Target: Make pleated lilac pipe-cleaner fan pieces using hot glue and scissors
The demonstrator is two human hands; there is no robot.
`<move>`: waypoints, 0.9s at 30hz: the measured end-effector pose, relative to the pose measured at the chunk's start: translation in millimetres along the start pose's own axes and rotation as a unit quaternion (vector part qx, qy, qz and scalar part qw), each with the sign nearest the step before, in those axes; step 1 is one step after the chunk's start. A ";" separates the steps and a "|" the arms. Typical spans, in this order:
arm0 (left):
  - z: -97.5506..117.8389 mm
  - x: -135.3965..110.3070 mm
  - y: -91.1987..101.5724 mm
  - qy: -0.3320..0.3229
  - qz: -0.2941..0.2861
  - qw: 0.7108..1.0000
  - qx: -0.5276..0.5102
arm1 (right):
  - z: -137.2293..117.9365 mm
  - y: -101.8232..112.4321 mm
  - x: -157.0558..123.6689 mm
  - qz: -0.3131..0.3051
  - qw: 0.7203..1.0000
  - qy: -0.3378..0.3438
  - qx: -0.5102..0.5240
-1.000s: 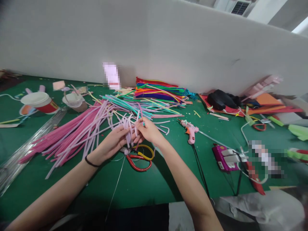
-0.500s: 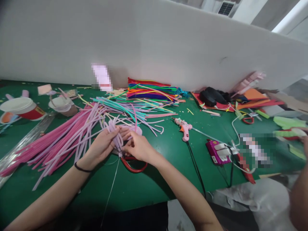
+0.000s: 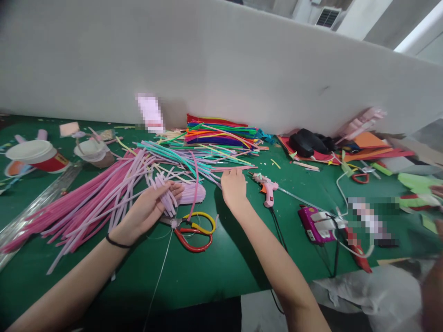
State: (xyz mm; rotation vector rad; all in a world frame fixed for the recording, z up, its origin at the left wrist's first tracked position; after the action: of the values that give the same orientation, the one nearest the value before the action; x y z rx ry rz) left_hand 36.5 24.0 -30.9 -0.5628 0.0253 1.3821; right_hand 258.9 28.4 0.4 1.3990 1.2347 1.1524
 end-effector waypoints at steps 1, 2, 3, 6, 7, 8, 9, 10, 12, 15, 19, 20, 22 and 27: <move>-0.6 -0.2 -0.3 -0.002 -0.005 1.000 0.000 | -3.1 7.0 -6.8 0.016 0.999 -0.028 -0.008; -1.1 -0.7 -1.3 -0.004 -0.012 1.000 0.002 | -7.5 13.6 -13.4 0.027 0.999 -0.042 0.009; -1.6 -1.6 -3.0 -0.003 -0.021 1.000 0.005 | -13.4 19.1 -19.5 0.038 0.997 -0.041 0.054; -2.5 -5.9 -11.3 -0.001 -0.061 0.998 0.009 | -39.3 21.5 -32.9 0.036 0.954 0.033 0.295; -2.7 -7.6 -14.1 -0.002 -0.079 0.997 0.012 | -49.8 17.1 -36.1 0.018 0.923 0.066 0.379; -2.9 -9.0 -16.1 -0.003 -0.093 0.996 0.016 | -60.6 10.3 -39.0 -0.015 0.889 0.095 0.447; -3.0 -10.2 -17.3 -0.007 -0.103 0.994 0.021 | -70.3 2.9 -41.6 -0.035 0.864 0.114 0.489; -3.0 -10.8 -17.3 -0.013 -0.107 0.994 0.027 | -78.6 -4.4 -43.8 -0.042 0.852 0.125 0.506; -2.3 -10.9 -15.0 -0.028 -0.101 0.994 0.035 | -89.6 -16.4 -47.5 -0.030 0.849 0.124 0.513; 0.6 -8.1 -9.0 -0.042 -0.082 0.995 0.028 | -95.0 -22.8 -53.7 -0.014 0.844 0.120 0.522; 11.0 0.1 2.5 -0.029 -0.018 0.999 -0.026 | -85.2 -16.2 -60.3 -0.023 0.834 0.098 0.542; 15.0 2.6 6.0 -0.028 0.004 0.999 -0.043 | -81.3 -14.2 -60.2 -0.035 0.834 0.098 0.542; 24.2 7.1 13.2 -0.038 0.045 0.996 -0.070 | -73.9 -11.3 -55.3 -0.069 0.835 0.113 0.535; 37.5 14.5 28.5 -0.057 0.105 0.985 -0.126 | -58.4 -10.6 -9.0 -0.022 0.919 0.153 0.362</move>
State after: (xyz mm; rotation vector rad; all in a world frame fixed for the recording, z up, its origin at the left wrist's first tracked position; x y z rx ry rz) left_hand 1.6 54.2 -13.5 -0.7053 -0.1889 1.6349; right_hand 199.1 23.2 -2.3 1.7379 2.0477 0.9350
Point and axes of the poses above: each hand's wrist, its own x-axis towards the middle knuckle, its own y-axis out of the back of the hand, z = x × y, the point moved 3 cm from there along x, towards the middle knuckle, and after that the axes turned 13 degrees about x, right-handed, at the moved point
